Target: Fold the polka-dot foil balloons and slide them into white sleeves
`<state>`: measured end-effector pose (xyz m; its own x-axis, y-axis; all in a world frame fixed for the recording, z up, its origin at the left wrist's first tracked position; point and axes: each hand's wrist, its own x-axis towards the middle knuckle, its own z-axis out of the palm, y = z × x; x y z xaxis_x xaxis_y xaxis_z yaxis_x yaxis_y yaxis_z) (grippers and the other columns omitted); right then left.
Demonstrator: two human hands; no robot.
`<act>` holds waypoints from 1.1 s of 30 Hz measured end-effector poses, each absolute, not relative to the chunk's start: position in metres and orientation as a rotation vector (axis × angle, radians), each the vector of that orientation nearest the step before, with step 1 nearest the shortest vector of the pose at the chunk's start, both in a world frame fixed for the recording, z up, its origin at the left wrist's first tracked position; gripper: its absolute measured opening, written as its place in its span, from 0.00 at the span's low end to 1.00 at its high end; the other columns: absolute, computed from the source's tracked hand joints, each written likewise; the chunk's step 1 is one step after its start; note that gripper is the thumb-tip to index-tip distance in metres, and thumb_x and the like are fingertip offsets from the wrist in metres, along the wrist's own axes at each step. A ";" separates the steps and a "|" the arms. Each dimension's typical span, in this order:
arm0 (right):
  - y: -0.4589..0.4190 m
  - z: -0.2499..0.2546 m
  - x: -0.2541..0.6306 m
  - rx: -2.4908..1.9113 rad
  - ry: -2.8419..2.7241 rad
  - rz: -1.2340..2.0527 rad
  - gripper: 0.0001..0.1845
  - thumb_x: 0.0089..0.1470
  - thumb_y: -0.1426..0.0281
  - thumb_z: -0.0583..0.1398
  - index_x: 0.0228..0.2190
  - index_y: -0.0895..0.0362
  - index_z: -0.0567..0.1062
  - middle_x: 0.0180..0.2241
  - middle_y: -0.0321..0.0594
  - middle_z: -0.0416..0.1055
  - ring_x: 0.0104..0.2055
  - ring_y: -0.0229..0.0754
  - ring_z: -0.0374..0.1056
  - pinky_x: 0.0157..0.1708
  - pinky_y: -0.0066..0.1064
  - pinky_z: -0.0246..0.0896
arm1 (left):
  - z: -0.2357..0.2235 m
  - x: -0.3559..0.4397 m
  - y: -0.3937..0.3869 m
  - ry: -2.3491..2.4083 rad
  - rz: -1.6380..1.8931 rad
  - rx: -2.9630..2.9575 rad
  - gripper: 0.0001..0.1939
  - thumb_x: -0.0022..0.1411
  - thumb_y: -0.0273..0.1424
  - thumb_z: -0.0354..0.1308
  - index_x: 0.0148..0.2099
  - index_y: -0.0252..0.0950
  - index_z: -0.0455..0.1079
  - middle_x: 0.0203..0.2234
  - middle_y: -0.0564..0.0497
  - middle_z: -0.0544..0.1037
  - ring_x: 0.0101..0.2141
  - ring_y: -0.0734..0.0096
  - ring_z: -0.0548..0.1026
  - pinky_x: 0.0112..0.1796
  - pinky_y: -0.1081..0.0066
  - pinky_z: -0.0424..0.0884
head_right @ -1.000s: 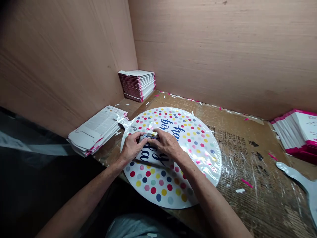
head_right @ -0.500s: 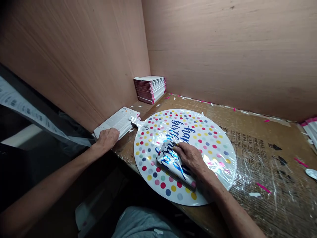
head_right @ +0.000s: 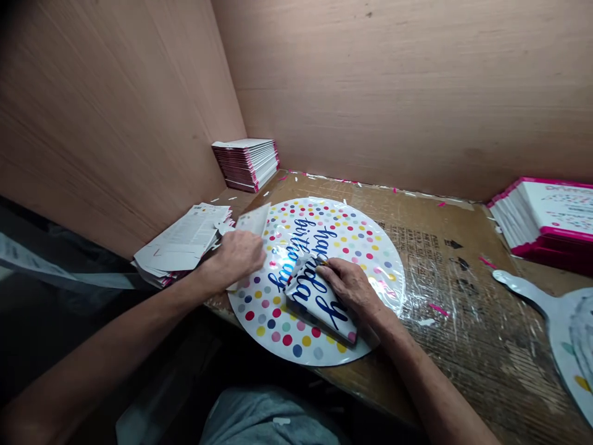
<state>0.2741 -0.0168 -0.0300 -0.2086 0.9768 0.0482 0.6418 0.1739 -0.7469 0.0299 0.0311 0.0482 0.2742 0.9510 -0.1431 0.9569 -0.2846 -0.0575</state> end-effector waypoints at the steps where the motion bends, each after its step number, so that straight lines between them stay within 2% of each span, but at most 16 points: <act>1: -0.021 -0.030 0.282 -1.543 -1.905 0.811 0.24 0.59 0.49 0.53 0.22 0.54 0.65 0.20 0.32 0.62 0.24 0.37 0.58 0.25 0.29 0.52 | 0.044 0.041 0.030 1.852 -0.238 2.457 0.21 0.67 0.39 0.49 0.45 0.29 0.77 0.37 0.34 0.80 0.44 0.49 0.77 0.43 0.59 0.70; 3: -0.029 -0.029 0.298 -1.574 -1.880 0.799 0.25 0.59 0.48 0.54 0.21 0.54 0.64 0.19 0.31 0.59 0.23 0.35 0.55 0.23 0.29 0.50 | 0.035 0.048 0.028 1.858 -0.217 2.408 0.26 0.69 0.45 0.45 0.43 0.30 0.77 0.35 0.36 0.80 0.42 0.51 0.78 0.41 0.61 0.72; 5: -0.036 -0.027 0.308 -1.590 -1.865 0.795 0.25 0.58 0.48 0.54 0.21 0.54 0.63 0.19 0.31 0.58 0.22 0.35 0.53 0.22 0.28 0.48 | 0.026 0.035 0.027 1.843 -0.108 2.417 0.27 0.70 0.45 0.43 0.44 0.31 0.77 0.37 0.38 0.80 0.43 0.53 0.78 0.43 0.61 0.72; 8: -0.042 -0.022 0.298 -1.575 -1.878 0.821 0.23 0.58 0.50 0.54 0.23 0.54 0.65 0.20 0.32 0.59 0.23 0.35 0.54 0.23 0.28 0.49 | 0.008 -0.004 0.027 1.586 0.130 2.629 0.19 0.68 0.41 0.52 0.51 0.34 0.72 0.47 0.42 0.77 0.50 0.58 0.74 0.49 0.64 0.70; 10: -0.040 -0.019 0.273 -1.558 -1.942 0.811 0.21 0.60 0.52 0.53 0.24 0.55 0.67 0.22 0.33 0.63 0.24 0.36 0.56 0.24 0.28 0.50 | -0.004 -0.022 0.027 1.352 0.135 2.765 0.17 0.67 0.41 0.54 0.52 0.35 0.70 0.50 0.43 0.75 0.52 0.60 0.72 0.49 0.65 0.71; 12: -0.034 -0.018 0.240 -1.556 -2.063 0.730 0.19 0.61 0.56 0.53 0.25 0.54 0.68 0.24 0.34 0.66 0.26 0.37 0.58 0.26 0.28 0.49 | -0.012 -0.028 0.026 1.226 0.056 2.860 0.14 0.68 0.38 0.52 0.49 0.34 0.69 0.47 0.43 0.74 0.51 0.60 0.72 0.47 0.65 0.72; 15: -0.022 -0.022 0.199 -1.646 -2.258 0.534 0.16 0.62 0.59 0.53 0.27 0.54 0.70 0.27 0.37 0.70 0.29 0.38 0.61 0.28 0.29 0.47 | -0.014 -0.020 0.024 1.159 -0.124 2.993 0.11 0.69 0.28 0.48 0.47 0.29 0.69 0.43 0.39 0.74 0.47 0.58 0.73 0.42 0.64 0.74; 18: -0.015 -0.024 0.183 -1.782 -2.355 0.430 0.16 0.63 0.59 0.54 0.29 0.54 0.72 0.29 0.38 0.72 0.30 0.40 0.63 0.28 0.30 0.45 | -0.009 -0.009 0.024 1.134 -0.380 3.080 0.13 0.64 0.18 0.45 0.42 0.24 0.71 0.38 0.35 0.75 0.40 0.55 0.75 0.31 0.64 0.74; 20: -0.014 -0.021 0.183 -1.822 -2.385 0.442 0.16 0.63 0.58 0.53 0.30 0.54 0.72 0.30 0.39 0.73 0.32 0.41 0.65 0.29 0.31 0.46 | -0.006 -0.004 0.025 1.139 -0.452 3.099 0.14 0.61 0.14 0.45 0.39 0.24 0.72 0.34 0.34 0.76 0.36 0.54 0.76 0.28 0.66 0.72; 23: -0.015 -0.014 0.185 -1.862 -2.365 0.482 0.15 0.65 0.59 0.53 0.33 0.55 0.73 0.33 0.40 0.74 0.36 0.42 0.67 0.31 0.30 0.49 | -0.004 -0.002 0.029 1.119 -0.427 3.106 0.13 0.59 0.14 0.47 0.35 0.25 0.73 0.30 0.36 0.76 0.31 0.57 0.77 0.28 0.66 0.71; 25: -0.016 -0.010 0.184 -1.928 -2.257 0.465 0.14 0.64 0.59 0.55 0.39 0.56 0.72 0.39 0.42 0.74 0.40 0.43 0.68 0.34 0.30 0.52 | -0.001 -0.001 0.031 1.107 -0.410 3.114 0.12 0.59 0.15 0.48 0.35 0.26 0.73 0.28 0.37 0.77 0.30 0.58 0.77 0.28 0.66 0.71; 28: -0.013 -0.008 0.180 -2.037 -2.073 0.409 0.21 0.62 0.60 0.58 0.50 0.61 0.68 0.49 0.49 0.70 0.45 0.45 0.68 0.36 0.30 0.54 | 0.010 0.001 0.033 1.095 -0.356 3.163 0.11 0.59 0.16 0.49 0.36 0.26 0.73 0.29 0.37 0.77 0.30 0.57 0.78 0.27 0.67 0.71; 30: -0.009 -0.007 0.178 -2.073 -2.043 0.403 0.20 0.63 0.60 0.57 0.50 0.61 0.68 0.49 0.50 0.71 0.46 0.46 0.68 0.37 0.30 0.54 | 0.020 0.004 0.034 1.070 -0.301 3.210 0.10 0.60 0.17 0.49 0.36 0.26 0.72 0.30 0.37 0.78 0.30 0.56 0.78 0.26 0.67 0.70; 33: -0.002 -0.010 0.177 -2.097 -2.057 0.422 0.16 0.65 0.60 0.52 0.40 0.58 0.74 0.40 0.47 0.75 0.42 0.46 0.70 0.34 0.31 0.53 | 0.032 0.009 0.034 0.989 -0.269 3.262 0.11 0.61 0.17 0.47 0.34 0.28 0.71 0.29 0.39 0.78 0.30 0.56 0.78 0.26 0.66 0.70</act>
